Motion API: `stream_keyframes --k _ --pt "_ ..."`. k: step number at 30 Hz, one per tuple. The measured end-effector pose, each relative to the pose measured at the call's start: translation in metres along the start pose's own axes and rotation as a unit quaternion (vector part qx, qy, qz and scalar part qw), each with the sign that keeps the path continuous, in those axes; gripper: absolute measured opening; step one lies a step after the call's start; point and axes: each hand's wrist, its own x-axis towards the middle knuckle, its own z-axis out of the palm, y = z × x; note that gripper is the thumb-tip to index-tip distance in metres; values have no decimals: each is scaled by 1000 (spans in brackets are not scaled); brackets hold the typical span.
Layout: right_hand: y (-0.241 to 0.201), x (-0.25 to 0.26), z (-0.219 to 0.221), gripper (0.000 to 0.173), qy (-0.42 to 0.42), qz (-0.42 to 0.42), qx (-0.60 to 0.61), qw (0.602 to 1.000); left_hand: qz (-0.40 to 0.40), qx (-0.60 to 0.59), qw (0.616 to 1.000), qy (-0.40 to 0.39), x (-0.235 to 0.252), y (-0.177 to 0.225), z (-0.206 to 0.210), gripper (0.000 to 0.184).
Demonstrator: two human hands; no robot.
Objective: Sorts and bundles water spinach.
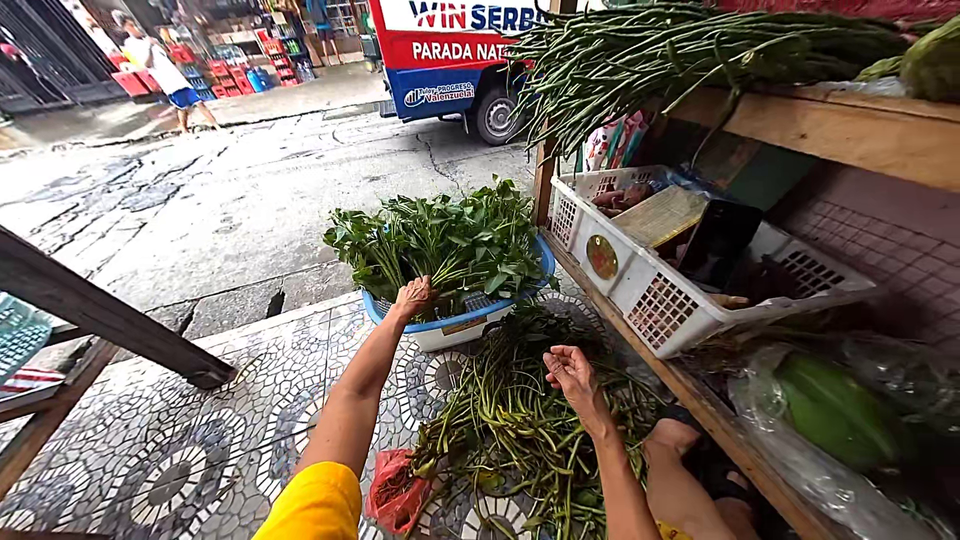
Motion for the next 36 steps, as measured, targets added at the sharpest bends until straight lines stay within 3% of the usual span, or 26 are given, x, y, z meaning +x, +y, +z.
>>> stream_keyframes --k 3,6,9,11,13,17,21,24,26,27,29,31,32,34,36 --pt "8 1 -3 42 -3 21 -59 998 -16 1 1000 0 -3 6 5 54" --pt "9 4 -5 39 27 -5 -83 996 -21 -20 994 102 -12 9 10 59" --pt "-7 5 -12 26 78 -7 -70 994 84 -53 957 273 -42 19 21 51" --pt "-6 6 -22 24 97 26 -20 995 170 -72 927 326 -68 27 41 35" --pt "6 6 -31 33 139 37 17 989 184 -114 942 257 -103 38 66 30" --pt "2 -1 -40 54 237 93 138 957 131 -210 964 100 -176 46 139 34" --pt "-2 1 -46 48 264 125 214 932 -20 -273 962 23 -206 74 197 38" --pt "-3 3 -46 39 251 138 204 936 -172 -369 913 28 -202 98 209 48" --pt "-1 3 -43 35 227 144 160 950 -295 -455 840 -16 -185 102 219 81" --pt "5 5 -40 34 212 143 117 960 -325 -463 824 -38 -178 103 223 98" --pt "24 13 -31 33 177 156 21 972 -271 -398 876 -31 -170 116 225 103" --pt "50 22 -18 32 133 195 -49 971 -94 -313 945 23 -170 137 225 76" --pt "66 26 -10 29 117 218 -72 966 7 -285 958 27 -169 147 224 58" --pt "95 27 6 28 83 251 -105 959 125 -252 959 -47 -160 168 224 34" --pt "119 17 19 36 4 237 -167 957 122 -230 952 -159 -146 182 229 32"
